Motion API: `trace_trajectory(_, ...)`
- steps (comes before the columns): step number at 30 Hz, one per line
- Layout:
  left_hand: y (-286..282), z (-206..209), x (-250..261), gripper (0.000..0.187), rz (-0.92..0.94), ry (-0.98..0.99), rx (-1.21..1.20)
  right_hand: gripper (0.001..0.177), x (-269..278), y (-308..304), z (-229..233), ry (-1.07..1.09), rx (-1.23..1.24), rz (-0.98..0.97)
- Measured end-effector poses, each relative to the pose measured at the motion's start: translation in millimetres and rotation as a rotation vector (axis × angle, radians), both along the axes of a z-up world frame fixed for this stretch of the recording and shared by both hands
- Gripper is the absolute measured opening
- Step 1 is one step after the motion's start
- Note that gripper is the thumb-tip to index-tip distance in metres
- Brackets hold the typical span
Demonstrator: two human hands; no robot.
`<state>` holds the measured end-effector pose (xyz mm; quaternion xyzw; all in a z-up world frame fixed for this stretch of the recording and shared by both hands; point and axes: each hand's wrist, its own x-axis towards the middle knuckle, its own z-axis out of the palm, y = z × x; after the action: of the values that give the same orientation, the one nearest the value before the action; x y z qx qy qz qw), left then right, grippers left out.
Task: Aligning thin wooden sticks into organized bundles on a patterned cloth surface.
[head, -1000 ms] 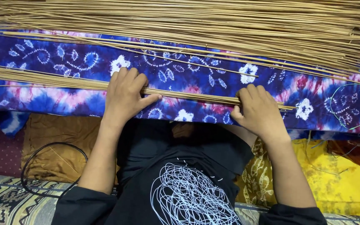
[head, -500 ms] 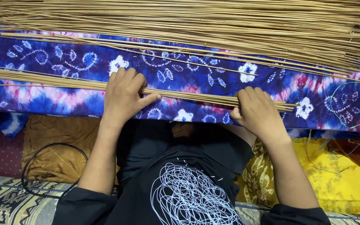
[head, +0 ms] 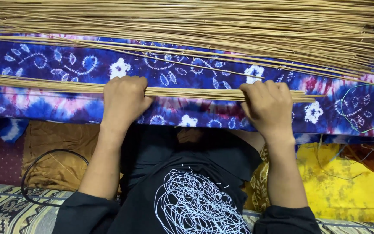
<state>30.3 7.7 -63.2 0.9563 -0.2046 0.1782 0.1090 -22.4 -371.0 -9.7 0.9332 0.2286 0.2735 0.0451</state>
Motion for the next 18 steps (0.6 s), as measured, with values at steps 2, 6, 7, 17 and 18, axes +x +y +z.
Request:
trace_trajectory(2,5,-2,3,0.043,0.014,-0.054,-0.002,0.031,-5,-3,3,0.061,0.093,0.042)
trace_trajectory(6,26,-8,3,0.050,0.014,-0.147,0.059,0.056,-11,-41,13,0.171,0.443,0.069)
trace_trajectory(7,22,9,-1,0.050,0.010,-0.147,0.059,0.056,-11,-54,10,0.170,0.444,0.065)
trace_trajectory(17,-15,44,-10,0.037,0.001,-0.108,0.020,0.097,-3,-65,-9,0.565,1.604,0.167)
trace_trajectory(18,-15,46,-10,0.039,0.000,-0.097,0.032,0.095,-3,-73,-11,0.515,1.715,0.166)
